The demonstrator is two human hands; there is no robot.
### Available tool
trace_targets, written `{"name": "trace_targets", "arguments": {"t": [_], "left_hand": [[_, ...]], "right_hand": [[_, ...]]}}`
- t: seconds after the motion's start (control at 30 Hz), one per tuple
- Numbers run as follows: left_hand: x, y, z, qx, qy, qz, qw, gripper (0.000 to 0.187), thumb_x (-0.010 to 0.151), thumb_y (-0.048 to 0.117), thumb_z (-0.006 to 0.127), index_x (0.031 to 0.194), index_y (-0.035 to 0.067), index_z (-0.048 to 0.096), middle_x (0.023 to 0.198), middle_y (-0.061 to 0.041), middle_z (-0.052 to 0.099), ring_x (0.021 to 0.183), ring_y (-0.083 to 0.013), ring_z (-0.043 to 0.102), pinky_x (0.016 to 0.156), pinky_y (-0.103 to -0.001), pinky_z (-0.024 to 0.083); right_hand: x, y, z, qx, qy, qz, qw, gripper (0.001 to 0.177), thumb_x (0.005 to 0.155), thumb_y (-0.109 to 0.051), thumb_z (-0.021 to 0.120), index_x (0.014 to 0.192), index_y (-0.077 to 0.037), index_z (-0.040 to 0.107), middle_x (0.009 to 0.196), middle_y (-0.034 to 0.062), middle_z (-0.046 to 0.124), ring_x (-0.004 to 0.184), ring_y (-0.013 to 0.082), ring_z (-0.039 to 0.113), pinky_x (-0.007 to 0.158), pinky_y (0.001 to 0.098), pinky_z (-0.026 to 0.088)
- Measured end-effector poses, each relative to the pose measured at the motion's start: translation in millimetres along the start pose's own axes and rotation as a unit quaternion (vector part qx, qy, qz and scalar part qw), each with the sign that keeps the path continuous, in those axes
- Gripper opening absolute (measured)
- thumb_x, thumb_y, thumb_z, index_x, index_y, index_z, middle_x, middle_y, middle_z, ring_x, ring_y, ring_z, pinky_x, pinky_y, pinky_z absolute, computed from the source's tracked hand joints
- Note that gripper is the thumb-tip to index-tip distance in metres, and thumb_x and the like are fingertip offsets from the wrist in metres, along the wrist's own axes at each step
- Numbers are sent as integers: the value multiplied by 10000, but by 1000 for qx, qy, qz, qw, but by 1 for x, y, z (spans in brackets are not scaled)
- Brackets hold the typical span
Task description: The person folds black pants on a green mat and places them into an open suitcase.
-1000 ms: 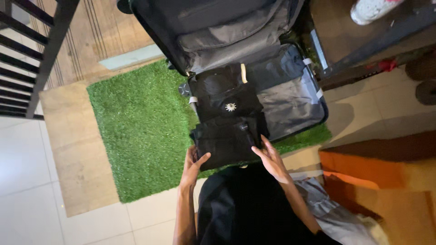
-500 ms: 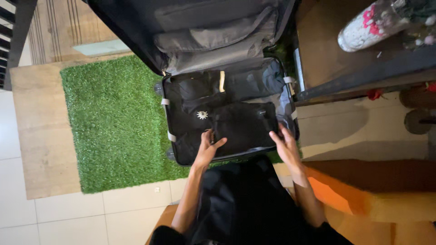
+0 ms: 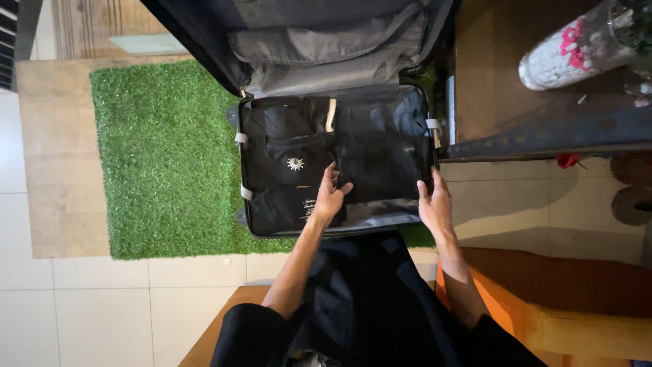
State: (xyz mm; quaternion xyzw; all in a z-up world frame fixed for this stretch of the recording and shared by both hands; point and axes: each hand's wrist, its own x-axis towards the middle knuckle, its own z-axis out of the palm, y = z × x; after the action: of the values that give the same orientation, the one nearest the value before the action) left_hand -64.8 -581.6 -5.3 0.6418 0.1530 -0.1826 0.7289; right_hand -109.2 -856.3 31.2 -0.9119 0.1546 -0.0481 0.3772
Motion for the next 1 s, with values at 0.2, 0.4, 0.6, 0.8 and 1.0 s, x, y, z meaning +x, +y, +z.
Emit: {"name": "trace_targets", "arguments": {"t": [0.2, 0.4, 0.6, 0.8, 1.0], "left_hand": [[14, -33, 2, 338, 66, 218, 913, 825, 832, 74, 798, 1500, -95, 344, 1349, -329, 577, 1222, -475, 574, 1056, -464, 464], [-2, -18, 8, 319, 32, 149, 935, 811, 871, 112, 720, 1544, -94, 317, 1301, -350, 599, 1167, -518, 611, 1017, -498, 521], [-26, 14, 24, 345, 59, 154, 924, 801, 871, 118, 710, 1540, -83, 316, 1354, -339, 576, 1149, -522, 605, 963, -512, 514], [-22, 4, 29, 386, 64, 162, 906, 752, 909, 152, 686, 1520, -102, 330, 1323, -301, 614, 1142, -480, 638, 946, -495, 537], [-6, 5, 4, 428, -19, 179, 885, 941, 791, 250, 804, 1513, -124, 331, 1296, -326, 580, 1195, -481, 571, 993, -502, 504]], "right_hand": [[-10, -4, 13, -99, 15, -71, 992, 484, 1053, -155, 561, 1482, 55, 487, 1385, 345, 579, 1227, 497, 591, 1044, 506, 486], [-2, -53, -11, -197, -86, 75, 974, 566, 1034, -274, 613, 1535, -42, 483, 1336, 282, 632, 1150, 437, 647, 991, 487, 516], [-5, -103, -27, -146, -61, -138, 978, 990, 789, -247, 838, 1608, -78, 308, 1586, 258, 416, 1438, 420, 429, 1150, 516, 384], [-4, -140, 2, -238, -215, -254, 913, 1342, 523, -347, 973, 1608, -122, 216, 1668, 279, 126, 1562, 429, 123, 1233, 600, 169], [1, -112, 50, -228, -142, -343, 900, 1323, 520, -339, 963, 1613, -79, 266, 1657, 328, 158, 1560, 468, 144, 1227, 661, 146]]}}
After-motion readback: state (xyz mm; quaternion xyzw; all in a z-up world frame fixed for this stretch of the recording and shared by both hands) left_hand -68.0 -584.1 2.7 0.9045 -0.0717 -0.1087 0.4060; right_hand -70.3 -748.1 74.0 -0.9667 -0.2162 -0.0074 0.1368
